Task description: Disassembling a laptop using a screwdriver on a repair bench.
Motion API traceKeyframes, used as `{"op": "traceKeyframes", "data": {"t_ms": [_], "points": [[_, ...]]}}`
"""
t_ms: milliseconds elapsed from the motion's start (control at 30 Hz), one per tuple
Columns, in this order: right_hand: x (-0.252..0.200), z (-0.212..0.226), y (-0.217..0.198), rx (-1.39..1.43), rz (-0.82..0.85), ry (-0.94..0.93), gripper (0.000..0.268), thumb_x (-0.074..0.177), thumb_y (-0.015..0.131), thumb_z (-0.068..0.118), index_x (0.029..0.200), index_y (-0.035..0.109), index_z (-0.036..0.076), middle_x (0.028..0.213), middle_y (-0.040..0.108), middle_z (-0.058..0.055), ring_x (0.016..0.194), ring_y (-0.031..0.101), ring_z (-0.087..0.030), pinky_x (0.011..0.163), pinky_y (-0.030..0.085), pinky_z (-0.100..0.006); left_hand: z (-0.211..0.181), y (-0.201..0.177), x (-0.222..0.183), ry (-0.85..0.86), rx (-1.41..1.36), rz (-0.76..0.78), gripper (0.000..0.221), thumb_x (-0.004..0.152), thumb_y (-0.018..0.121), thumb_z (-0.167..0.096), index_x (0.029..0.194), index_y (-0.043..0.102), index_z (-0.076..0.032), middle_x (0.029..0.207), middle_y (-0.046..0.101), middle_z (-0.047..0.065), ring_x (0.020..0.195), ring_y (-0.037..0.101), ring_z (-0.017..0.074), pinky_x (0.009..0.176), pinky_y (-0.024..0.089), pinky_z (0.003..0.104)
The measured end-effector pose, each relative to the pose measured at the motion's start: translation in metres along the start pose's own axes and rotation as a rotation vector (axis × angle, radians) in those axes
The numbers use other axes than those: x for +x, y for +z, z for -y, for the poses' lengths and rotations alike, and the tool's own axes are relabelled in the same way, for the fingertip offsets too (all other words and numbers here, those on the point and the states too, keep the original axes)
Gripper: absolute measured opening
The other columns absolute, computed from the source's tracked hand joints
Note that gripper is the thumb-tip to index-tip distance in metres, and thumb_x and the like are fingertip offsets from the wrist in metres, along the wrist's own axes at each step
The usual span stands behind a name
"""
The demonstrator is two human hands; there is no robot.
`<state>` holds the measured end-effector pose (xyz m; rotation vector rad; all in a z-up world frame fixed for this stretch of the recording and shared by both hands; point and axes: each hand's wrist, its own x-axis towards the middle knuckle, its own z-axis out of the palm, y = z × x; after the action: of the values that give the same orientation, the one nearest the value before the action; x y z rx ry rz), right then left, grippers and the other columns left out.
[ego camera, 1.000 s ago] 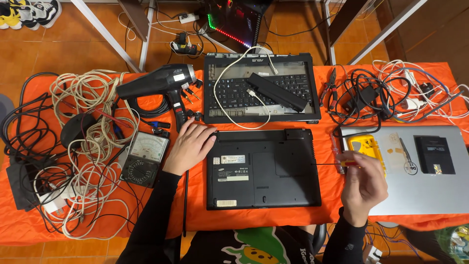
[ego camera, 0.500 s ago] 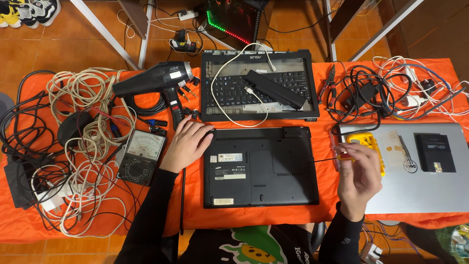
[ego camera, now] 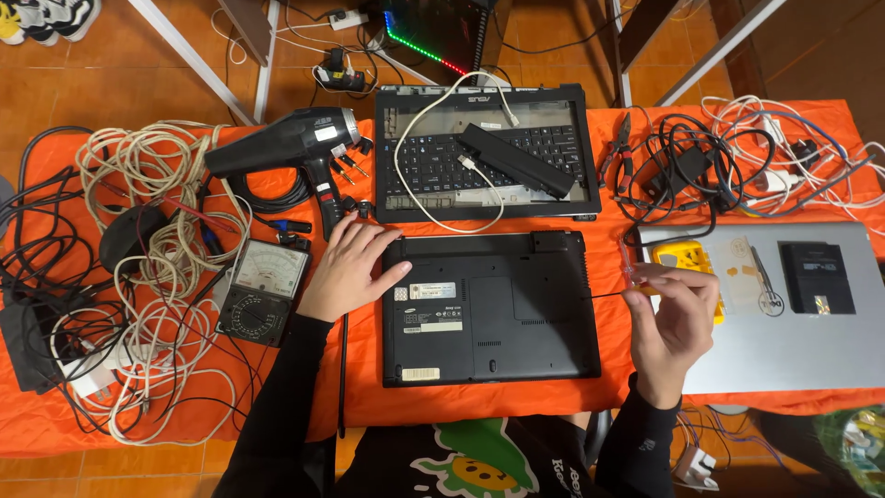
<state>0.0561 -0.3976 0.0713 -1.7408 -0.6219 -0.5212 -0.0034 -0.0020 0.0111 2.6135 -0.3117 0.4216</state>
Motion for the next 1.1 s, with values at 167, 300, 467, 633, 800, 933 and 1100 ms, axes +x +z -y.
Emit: {"op": "traceKeyframes", "data": {"t_ms": [167,300,467,633,800,933,1100], "points": [[-0.007,-0.006,-0.003,0.055,-0.071,0.071,0.024,0.107,0.062,-0.01,0.126,0.055,0.003,0.114,0.05,-0.009,0.102,0.068,-0.024,0.075,0.059,-0.031,0.001,0.0,0.001,-0.016,0.0,0.02,0.053,0.095,0.067,-0.045,0.126,0.067,-0.002,0.116,0.065,0.011,0.119,0.06,0.0281,0.124,0.027,0.052],[0.002,0.012,0.001,0.098,-0.127,0.272,0.026,0.1,0.054,-0.006,0.125,0.055,0.002,0.109,0.064,-0.013,0.093,0.068,-0.024,0.07,0.055,-0.031,0.0,-0.001,0.002,-0.029,-0.001,0.024,0.052,0.094,0.068,-0.045,0.126,0.067,-0.003,0.115,0.065,0.01,0.118,0.06,0.0273,0.123,0.027,0.052],[-0.007,-0.006,-0.009,-0.044,-0.034,0.029,0.026,0.104,0.065,-0.01,0.126,0.057,0.0,0.121,0.054,-0.013,0.109,0.063,-0.026,0.091,0.059,-0.036,0.0,-0.001,0.002,-0.031,-0.003,0.019,0.052,0.094,0.068,-0.045,0.126,0.068,-0.004,0.114,0.065,0.01,0.117,0.06,0.0266,0.124,0.027,0.051],[-0.012,-0.009,-0.013,-0.059,-0.068,0.053,0.022,0.105,0.069,-0.012,0.122,0.06,-0.001,0.114,0.056,-0.01,0.107,0.067,-0.024,0.096,0.056,-0.035,0.001,0.0,0.001,-0.027,-0.011,0.02,0.052,0.094,0.069,-0.045,0.126,0.068,-0.004,0.114,0.065,0.009,0.117,0.06,0.0263,0.124,0.027,0.051],[-0.009,-0.003,-0.011,0.063,-0.062,0.134,0.023,0.106,0.063,-0.005,0.126,0.058,0.003,0.116,0.061,-0.011,0.107,0.07,-0.024,0.091,0.057,-0.033,0.003,0.002,0.002,-0.024,0.002,0.022,0.052,0.093,0.07,-0.045,0.125,0.068,-0.004,0.114,0.065,0.009,0.117,0.06,0.0264,0.124,0.027,0.051],[-0.011,-0.009,-0.008,-0.029,-0.047,-0.014,0.025,0.104,0.073,-0.006,0.121,0.057,0.002,0.117,0.05,-0.011,0.107,0.064,-0.025,0.102,0.057,-0.038,0.002,0.0,0.001,-0.025,-0.011,0.015,0.053,0.093,0.07,-0.045,0.125,0.068,-0.004,0.114,0.065,0.009,0.117,0.06,0.026,0.124,0.027,0.051],[-0.018,-0.011,-0.012,0.014,-0.1,0.106,0.024,0.107,0.068,-0.005,0.128,0.058,0.002,0.114,0.056,-0.009,0.104,0.071,-0.026,0.092,0.058,-0.034,0.001,0.0,0.002,-0.029,-0.01,0.022,0.052,0.093,0.07,-0.045,0.125,0.068,-0.004,0.114,0.065,0.009,0.117,0.06,0.0255,0.124,0.028,0.051]]}}
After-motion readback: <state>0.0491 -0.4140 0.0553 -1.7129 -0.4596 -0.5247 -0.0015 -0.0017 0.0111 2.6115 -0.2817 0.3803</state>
